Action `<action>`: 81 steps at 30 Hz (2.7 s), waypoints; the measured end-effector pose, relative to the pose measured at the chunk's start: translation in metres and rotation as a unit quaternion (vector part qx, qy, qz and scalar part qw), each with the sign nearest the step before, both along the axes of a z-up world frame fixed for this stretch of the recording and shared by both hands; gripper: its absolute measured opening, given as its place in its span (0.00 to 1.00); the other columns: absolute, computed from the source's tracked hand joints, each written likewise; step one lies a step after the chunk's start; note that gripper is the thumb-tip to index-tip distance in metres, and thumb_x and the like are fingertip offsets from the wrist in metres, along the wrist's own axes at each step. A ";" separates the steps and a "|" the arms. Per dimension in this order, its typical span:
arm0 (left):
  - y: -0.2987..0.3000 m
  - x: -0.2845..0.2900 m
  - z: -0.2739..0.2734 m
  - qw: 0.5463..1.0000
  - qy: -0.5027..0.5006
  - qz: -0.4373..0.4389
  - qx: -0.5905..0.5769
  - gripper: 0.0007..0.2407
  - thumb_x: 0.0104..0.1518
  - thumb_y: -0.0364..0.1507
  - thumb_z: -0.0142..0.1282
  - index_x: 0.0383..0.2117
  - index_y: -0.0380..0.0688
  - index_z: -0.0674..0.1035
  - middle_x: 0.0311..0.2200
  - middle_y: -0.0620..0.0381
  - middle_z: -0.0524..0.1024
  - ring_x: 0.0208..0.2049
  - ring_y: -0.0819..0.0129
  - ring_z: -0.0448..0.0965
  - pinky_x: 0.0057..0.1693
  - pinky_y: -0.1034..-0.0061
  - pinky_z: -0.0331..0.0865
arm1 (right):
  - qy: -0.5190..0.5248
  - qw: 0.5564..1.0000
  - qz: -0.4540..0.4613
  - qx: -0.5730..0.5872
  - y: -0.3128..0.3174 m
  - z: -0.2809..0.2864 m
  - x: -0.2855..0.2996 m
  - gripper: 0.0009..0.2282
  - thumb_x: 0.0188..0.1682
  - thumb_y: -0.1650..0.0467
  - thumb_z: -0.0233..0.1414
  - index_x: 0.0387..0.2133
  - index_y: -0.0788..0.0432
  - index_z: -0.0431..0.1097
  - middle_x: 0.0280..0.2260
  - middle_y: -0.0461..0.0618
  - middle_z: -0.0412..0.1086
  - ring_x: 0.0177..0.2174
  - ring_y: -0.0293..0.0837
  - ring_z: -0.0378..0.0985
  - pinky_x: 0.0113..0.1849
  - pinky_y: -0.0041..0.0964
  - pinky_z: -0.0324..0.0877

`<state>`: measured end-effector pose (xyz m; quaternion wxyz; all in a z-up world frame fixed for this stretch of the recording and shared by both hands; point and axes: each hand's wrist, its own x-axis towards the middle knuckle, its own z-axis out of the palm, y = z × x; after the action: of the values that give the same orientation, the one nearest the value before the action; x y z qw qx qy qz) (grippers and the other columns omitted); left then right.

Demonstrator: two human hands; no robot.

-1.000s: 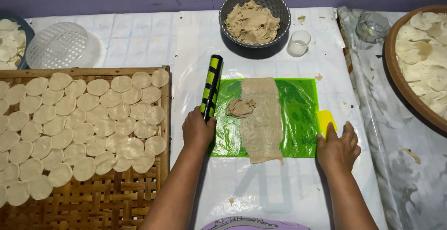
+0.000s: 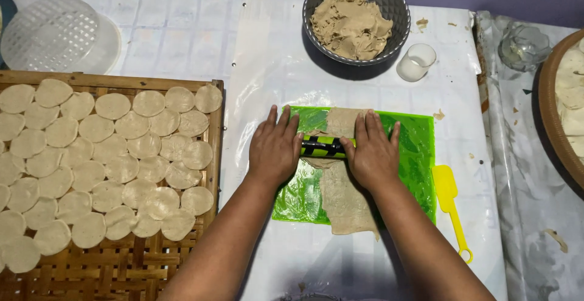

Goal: Flattening and rolling out dough on a prep mat using a rolling pin and a scraper.

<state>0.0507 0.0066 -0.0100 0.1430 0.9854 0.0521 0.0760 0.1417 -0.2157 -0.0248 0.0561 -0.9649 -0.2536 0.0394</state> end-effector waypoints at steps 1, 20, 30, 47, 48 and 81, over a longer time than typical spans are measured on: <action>0.002 0.010 0.000 1.000 0.003 0.001 -0.002 0.21 0.70 0.41 0.33 0.63 0.46 0.70 0.65 0.45 0.66 0.69 0.47 0.58 0.67 0.57 0.55 | 0.003 1.000 0.001 -0.002 0.003 -0.003 0.010 0.33 0.61 0.48 0.30 0.68 0.60 0.54 0.67 0.64 0.54 0.68 0.55 0.51 0.65 0.67 0.25; 0.039 0.147 0.008 0.992 0.081 0.095 -0.002 0.25 0.72 0.42 0.24 0.70 0.42 0.58 0.74 0.48 0.44 0.75 0.57 0.36 0.74 0.51 0.22 | -0.260 0.963 -0.008 0.070 0.036 -0.059 0.154 0.22 0.63 0.54 0.44 0.31 0.57 0.76 0.27 0.55 0.75 0.33 0.55 0.81 0.59 0.66 0.53; 0.046 0.149 -0.005 0.993 -0.017 0.103 -0.054 0.25 0.72 0.44 0.26 0.67 0.41 0.62 0.73 0.45 0.48 0.74 0.54 0.42 0.75 0.50 0.29 | 0.084 0.992 0.099 -0.001 0.021 0.048 0.073 0.26 0.41 0.57 0.63 0.52 0.48 0.68 0.47 0.47 0.71 0.54 0.50 0.71 0.62 0.56 0.50; 0.030 0.087 0.017 0.985 -0.073 0.133 -0.086 0.25 0.70 0.41 0.40 0.68 0.38 0.60 0.73 0.38 0.44 0.74 0.47 0.36 0.71 0.41 0.20 | 0.098 0.986 0.134 0.007 -0.001 0.038 0.062 0.25 0.43 0.52 0.59 0.53 0.43 0.68 0.50 0.46 0.70 0.54 0.50 0.70 0.61 0.65 0.47; 0.026 0.086 0.013 0.987 -0.041 0.126 -0.087 0.27 0.70 0.44 0.37 0.68 0.37 0.58 0.73 0.37 0.43 0.75 0.46 0.35 0.71 0.41 0.20 | 0.107 0.986 0.113 0.063 -0.002 0.028 0.065 0.25 0.46 0.48 0.55 0.53 0.42 0.70 0.54 0.48 0.67 0.57 0.53 0.68 0.61 0.73 0.45; -0.006 0.008 0.031 0.982 0.128 0.117 -0.075 0.28 0.67 0.46 0.27 0.70 0.45 0.56 0.74 0.45 0.42 0.75 0.50 0.36 0.72 0.45 0.20 | 0.095 0.994 -0.050 0.019 -0.001 0.003 0.036 0.27 0.60 0.50 0.28 0.72 0.40 0.44 0.73 0.59 0.33 0.71 0.55 0.29 0.57 0.85 0.18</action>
<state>0.0586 0.0003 0.0214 0.1985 0.9607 0.1902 -0.0384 0.1775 -0.2171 -0.0217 0.1006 -0.9669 -0.1997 0.1232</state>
